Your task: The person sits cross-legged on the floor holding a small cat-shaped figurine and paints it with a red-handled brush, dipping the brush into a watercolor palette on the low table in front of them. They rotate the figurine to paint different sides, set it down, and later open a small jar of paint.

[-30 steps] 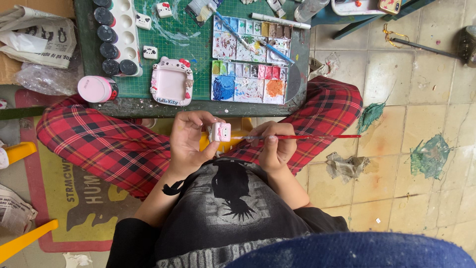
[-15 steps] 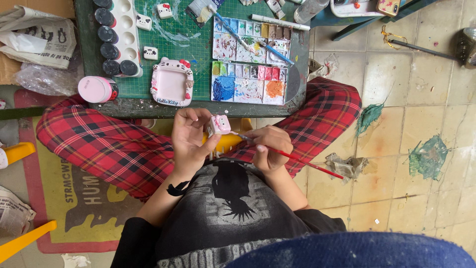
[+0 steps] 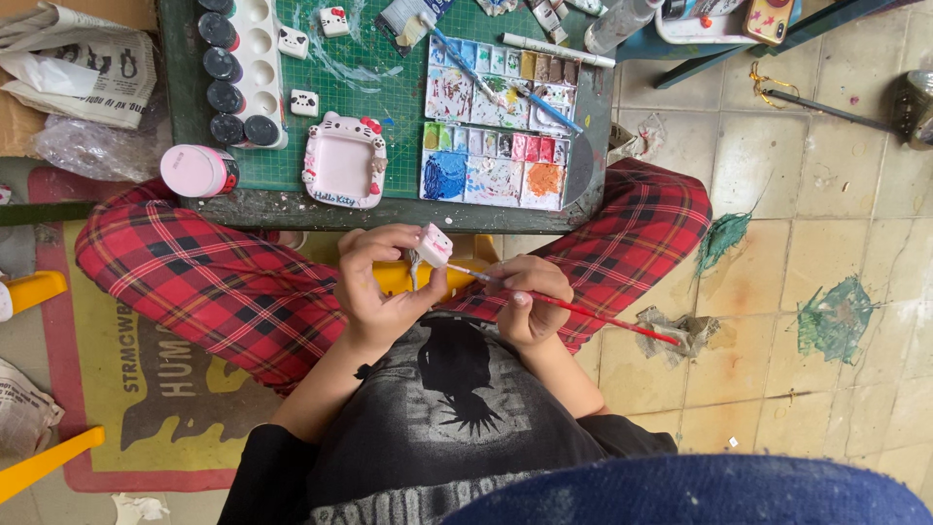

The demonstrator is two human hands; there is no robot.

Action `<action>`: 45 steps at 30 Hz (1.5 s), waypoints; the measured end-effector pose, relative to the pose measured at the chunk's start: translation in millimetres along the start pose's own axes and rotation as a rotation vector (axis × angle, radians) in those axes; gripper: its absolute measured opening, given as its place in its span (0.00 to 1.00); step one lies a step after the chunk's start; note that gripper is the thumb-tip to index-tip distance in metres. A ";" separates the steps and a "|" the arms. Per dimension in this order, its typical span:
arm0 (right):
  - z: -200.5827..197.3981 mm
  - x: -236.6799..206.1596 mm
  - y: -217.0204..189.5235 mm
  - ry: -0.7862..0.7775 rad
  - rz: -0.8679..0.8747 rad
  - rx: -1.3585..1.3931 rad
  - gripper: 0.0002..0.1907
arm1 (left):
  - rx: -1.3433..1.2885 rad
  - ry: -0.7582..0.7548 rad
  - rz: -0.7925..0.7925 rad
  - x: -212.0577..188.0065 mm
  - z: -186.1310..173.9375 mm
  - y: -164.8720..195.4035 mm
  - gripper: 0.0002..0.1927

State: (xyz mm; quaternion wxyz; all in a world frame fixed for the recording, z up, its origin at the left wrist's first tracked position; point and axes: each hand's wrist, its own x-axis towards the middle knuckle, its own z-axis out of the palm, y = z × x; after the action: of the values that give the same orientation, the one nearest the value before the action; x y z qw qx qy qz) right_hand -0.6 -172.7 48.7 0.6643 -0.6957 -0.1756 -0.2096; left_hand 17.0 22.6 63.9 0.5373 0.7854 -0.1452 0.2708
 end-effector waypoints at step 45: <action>-1.9 42.3 -18.6 -0.242 -0.266 -0.202 0.07 | 0.083 0.003 0.153 0.3 -3.1 -1.8 0.29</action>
State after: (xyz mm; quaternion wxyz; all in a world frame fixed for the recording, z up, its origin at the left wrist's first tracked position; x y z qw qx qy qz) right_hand 25.6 -175.0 86.7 0.5315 -0.7495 -0.3227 -0.2270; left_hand 17.3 26.2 63.6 0.4821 0.7934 -0.1924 0.3179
